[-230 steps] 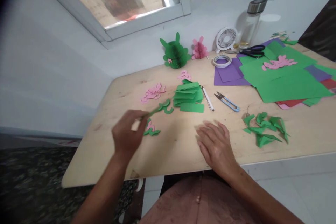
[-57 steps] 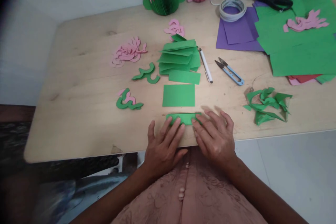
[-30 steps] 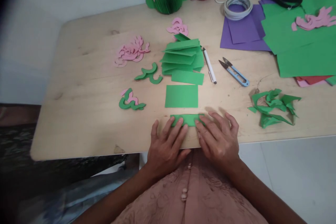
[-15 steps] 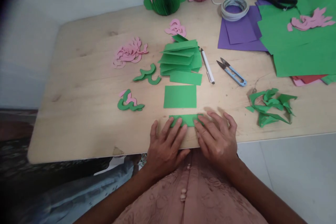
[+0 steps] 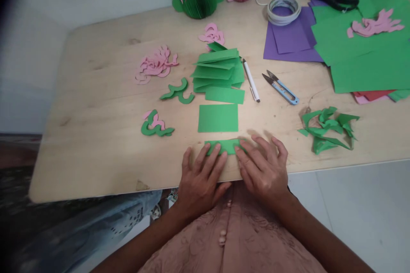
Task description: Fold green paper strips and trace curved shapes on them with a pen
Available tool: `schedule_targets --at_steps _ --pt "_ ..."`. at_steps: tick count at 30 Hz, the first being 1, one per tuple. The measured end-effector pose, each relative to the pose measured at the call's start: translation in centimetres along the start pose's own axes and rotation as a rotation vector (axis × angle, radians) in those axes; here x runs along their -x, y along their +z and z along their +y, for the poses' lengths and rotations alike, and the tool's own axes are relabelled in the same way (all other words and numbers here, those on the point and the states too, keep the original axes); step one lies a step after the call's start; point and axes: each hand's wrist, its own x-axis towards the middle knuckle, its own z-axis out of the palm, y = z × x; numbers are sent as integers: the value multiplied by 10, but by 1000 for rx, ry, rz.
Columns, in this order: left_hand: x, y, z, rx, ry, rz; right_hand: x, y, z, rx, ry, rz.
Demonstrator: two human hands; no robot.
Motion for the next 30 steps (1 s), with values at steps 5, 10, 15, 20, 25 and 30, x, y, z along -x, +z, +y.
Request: schedule_targets --at_steps 5,10,15,20,25,30 --pt "0 1 0 -1 3 1 -3 -3 -1 29 -22 -18" --pt "0 1 0 -12 4 -2 -2 -1 -2 12 -15 -10" --pt "0 1 0 -14 1 -6 0 0 -1 -2 6 -19" --pt "0 0 0 -5 4 -4 -1 0 -1 -11 5 -24" --pt "0 0 0 -21 7 -6 -1 1 -1 -19 1 -13" --pt "0 1 0 -15 3 -7 -1 1 -1 -6 -2 -9"
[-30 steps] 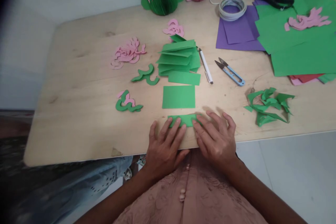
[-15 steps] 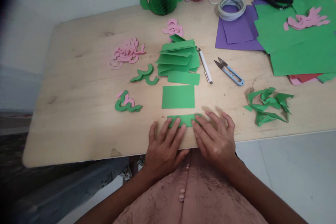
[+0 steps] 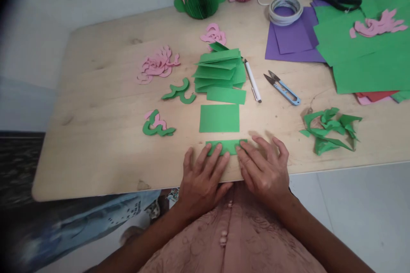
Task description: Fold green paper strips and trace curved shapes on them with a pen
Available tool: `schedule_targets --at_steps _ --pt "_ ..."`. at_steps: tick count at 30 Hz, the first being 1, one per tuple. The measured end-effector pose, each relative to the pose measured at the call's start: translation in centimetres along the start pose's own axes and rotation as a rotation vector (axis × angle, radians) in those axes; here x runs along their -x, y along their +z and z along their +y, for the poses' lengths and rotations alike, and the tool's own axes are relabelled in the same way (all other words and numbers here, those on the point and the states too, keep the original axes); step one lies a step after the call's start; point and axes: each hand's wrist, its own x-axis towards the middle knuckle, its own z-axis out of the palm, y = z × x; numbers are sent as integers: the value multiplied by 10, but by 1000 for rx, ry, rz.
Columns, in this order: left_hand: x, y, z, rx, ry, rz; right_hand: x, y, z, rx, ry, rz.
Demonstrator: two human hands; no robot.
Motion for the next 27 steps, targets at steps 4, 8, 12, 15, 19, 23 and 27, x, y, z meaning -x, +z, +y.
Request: schedule_targets --at_steps 4,8,12,15,19,23,27 --pt "0 0 0 8 -5 -5 -1 -1 -1 -5 13 -5" --pt "-1 -2 1 10 -10 -7 -2 -1 -1 2 11 6" --pt "-2 -3 1 20 -21 -18 -2 -1 -1 5 12 4" --pt "-2 -3 2 40 -25 -4 -2 0 -1 8 15 -3" --pt "-4 -2 3 49 -31 19 -1 0 -1 11 6 6" --pt "-5 -2 4 46 -41 13 -2 1 -1 12 3 15" --pt "-5 -2 5 24 -39 12 -2 0 -1 11 12 -1"
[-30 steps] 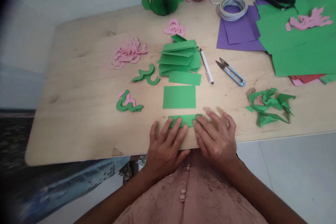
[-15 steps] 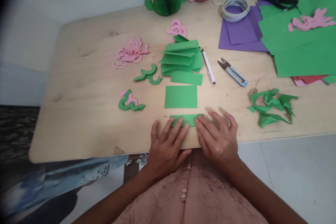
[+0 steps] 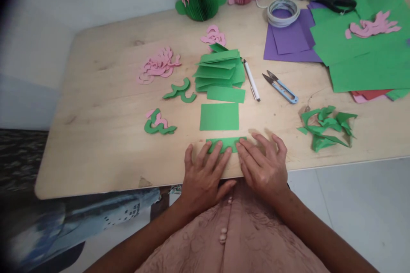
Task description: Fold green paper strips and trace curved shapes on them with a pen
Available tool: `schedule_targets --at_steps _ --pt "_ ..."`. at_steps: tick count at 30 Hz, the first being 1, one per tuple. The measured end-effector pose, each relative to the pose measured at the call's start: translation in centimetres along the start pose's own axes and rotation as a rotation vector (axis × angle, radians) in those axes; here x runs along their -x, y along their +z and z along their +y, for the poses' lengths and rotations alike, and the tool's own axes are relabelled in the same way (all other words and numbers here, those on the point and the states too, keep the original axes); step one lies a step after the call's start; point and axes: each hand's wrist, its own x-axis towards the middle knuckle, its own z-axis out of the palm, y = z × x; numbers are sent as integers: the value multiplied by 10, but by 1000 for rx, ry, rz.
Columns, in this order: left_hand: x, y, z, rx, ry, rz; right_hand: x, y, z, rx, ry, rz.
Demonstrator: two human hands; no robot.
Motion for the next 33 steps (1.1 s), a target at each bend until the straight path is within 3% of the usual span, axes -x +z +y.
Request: schedule_targets --at_steps 26,33 --pt "5 2 0 -54 18 -34 1 -2 0 -18 19 -18" --pt "5 3 1 -61 20 -30 0 -6 -6 17 -50 -57"
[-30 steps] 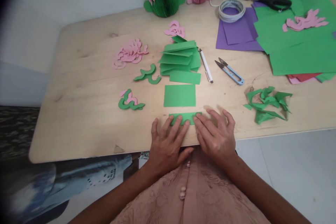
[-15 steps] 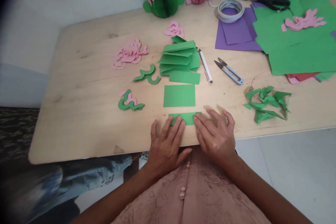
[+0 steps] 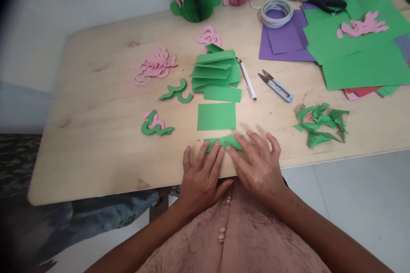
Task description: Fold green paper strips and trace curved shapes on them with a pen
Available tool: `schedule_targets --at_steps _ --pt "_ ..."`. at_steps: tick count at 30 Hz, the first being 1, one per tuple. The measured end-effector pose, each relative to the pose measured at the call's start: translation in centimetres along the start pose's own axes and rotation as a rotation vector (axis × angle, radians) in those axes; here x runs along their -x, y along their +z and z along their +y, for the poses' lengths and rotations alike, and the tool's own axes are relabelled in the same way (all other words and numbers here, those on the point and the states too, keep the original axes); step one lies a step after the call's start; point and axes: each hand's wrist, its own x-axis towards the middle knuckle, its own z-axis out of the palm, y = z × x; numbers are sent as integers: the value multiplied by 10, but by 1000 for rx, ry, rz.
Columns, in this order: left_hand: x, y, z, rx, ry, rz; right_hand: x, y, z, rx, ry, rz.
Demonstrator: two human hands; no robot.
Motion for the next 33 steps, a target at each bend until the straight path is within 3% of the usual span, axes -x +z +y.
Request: schedule_targets --at_steps 9,21,27,33 --pt "0 0 -1 22 -1 13 -4 -2 6 53 -154 -69" --pt "-1 -2 -1 24 -9 -20 13 -30 40 126 -131 -115" --pt "-1 -2 0 33 -7 -7 -2 -29 19 44 -104 9" --pt "0 0 0 25 -5 7 -7 -6 -1 5 -164 -153"
